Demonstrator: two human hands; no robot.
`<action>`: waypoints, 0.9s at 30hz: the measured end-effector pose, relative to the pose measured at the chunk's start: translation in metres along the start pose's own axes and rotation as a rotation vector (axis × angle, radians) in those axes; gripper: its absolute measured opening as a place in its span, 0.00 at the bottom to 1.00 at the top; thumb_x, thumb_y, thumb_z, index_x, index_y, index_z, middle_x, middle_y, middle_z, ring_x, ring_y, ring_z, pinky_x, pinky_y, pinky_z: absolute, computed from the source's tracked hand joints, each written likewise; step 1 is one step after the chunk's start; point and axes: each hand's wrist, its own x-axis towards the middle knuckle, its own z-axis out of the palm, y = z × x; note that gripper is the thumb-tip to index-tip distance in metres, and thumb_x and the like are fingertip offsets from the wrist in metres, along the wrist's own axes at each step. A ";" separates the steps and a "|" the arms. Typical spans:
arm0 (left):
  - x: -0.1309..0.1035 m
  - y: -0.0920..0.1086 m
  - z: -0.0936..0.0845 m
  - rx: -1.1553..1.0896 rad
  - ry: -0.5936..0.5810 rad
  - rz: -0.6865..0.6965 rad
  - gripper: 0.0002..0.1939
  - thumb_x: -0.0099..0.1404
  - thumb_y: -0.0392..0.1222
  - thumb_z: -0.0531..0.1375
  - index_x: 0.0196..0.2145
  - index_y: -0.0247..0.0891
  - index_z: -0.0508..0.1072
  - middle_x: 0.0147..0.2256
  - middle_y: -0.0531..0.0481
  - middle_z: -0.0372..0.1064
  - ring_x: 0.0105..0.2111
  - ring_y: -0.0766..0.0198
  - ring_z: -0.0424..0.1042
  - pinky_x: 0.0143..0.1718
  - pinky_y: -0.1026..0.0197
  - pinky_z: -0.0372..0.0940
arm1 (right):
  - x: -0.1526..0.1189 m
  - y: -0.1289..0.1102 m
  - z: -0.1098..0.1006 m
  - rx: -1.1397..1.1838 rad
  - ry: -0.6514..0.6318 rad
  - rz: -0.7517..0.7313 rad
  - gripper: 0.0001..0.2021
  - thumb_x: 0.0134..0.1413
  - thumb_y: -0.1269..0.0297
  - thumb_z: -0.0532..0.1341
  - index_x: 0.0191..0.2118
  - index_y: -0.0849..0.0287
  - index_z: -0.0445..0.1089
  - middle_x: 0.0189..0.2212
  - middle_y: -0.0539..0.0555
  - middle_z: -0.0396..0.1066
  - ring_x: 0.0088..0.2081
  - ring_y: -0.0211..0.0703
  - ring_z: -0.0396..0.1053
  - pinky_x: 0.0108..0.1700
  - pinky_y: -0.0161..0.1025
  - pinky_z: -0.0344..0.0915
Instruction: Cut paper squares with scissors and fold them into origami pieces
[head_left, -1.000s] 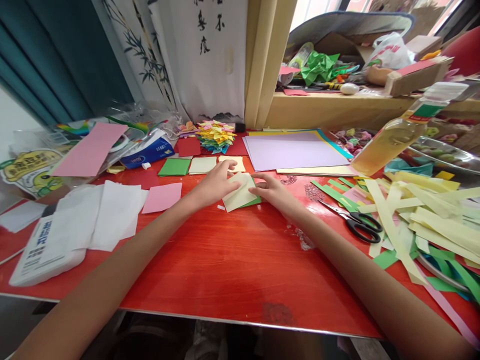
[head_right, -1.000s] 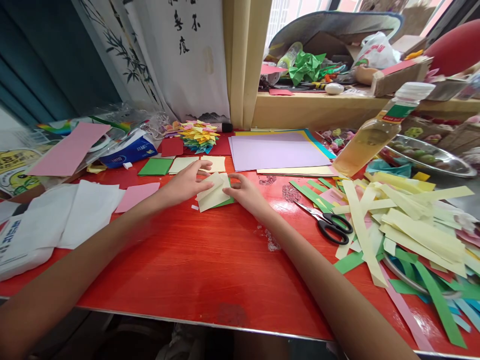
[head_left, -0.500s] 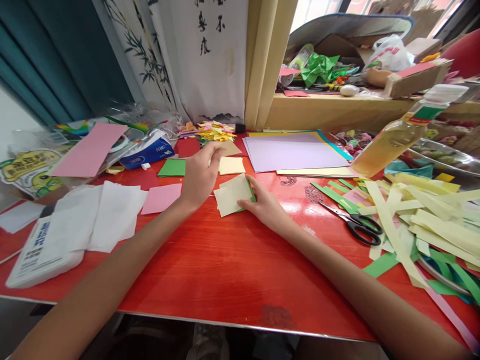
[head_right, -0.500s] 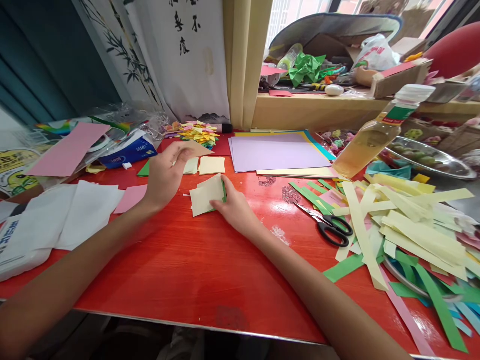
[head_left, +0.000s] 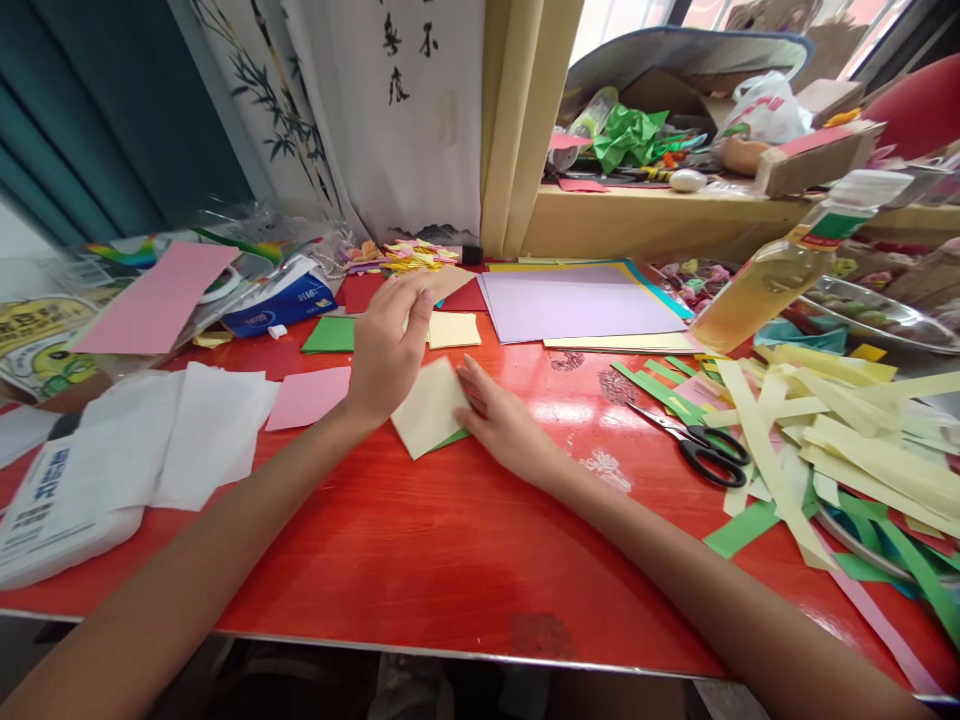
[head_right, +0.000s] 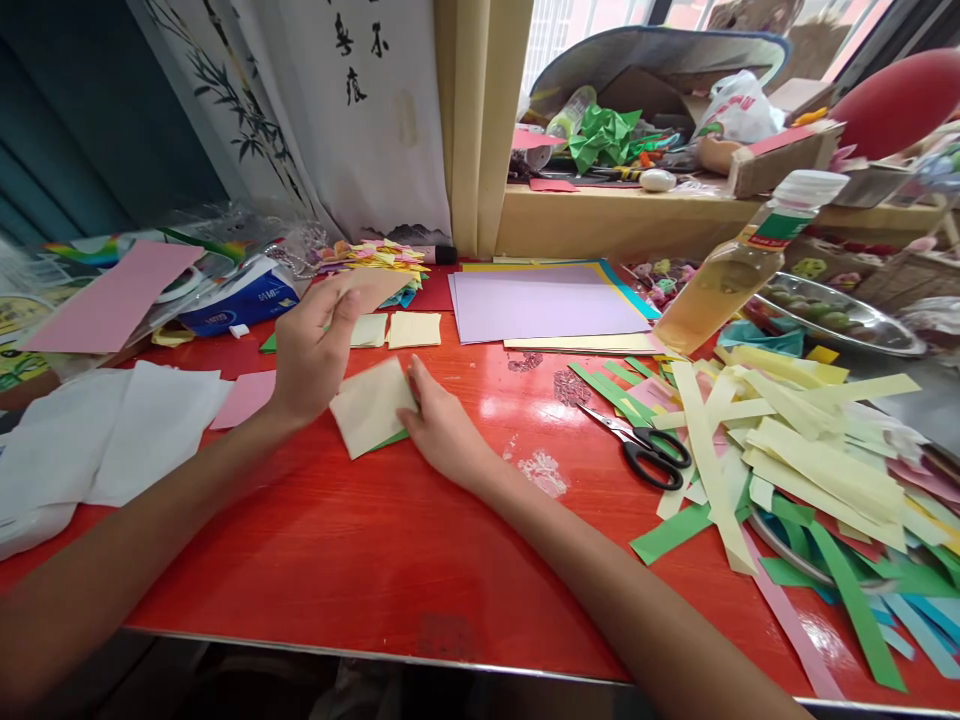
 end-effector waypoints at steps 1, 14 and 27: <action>-0.001 0.000 0.002 0.003 -0.042 0.033 0.16 0.68 0.42 0.44 0.46 0.40 0.68 0.48 0.50 0.68 0.51 0.64 0.63 0.54 0.58 0.57 | -0.001 -0.001 0.002 -0.057 0.013 -0.023 0.32 0.49 0.64 0.59 0.60 0.57 0.50 0.62 0.56 0.49 0.61 0.47 0.47 0.61 0.47 0.46; -0.031 -0.005 0.026 0.136 -0.582 0.624 0.15 0.66 0.36 0.46 0.46 0.33 0.68 0.47 0.41 0.69 0.50 0.59 0.65 0.52 0.54 0.60 | 0.003 -0.005 -0.021 0.641 0.258 0.238 0.04 0.50 0.69 0.54 0.33 0.60 0.65 0.39 0.55 0.72 0.42 0.42 0.69 0.46 0.39 0.66; -0.028 0.025 0.023 -0.201 -0.501 -0.029 0.07 0.63 0.42 0.52 0.30 0.38 0.65 0.37 0.50 0.66 0.37 0.65 0.66 0.39 0.62 0.61 | -0.020 -0.012 -0.045 0.597 -0.076 0.183 0.24 0.57 0.46 0.46 0.42 0.58 0.69 0.39 0.56 0.72 0.42 0.44 0.70 0.44 0.44 0.68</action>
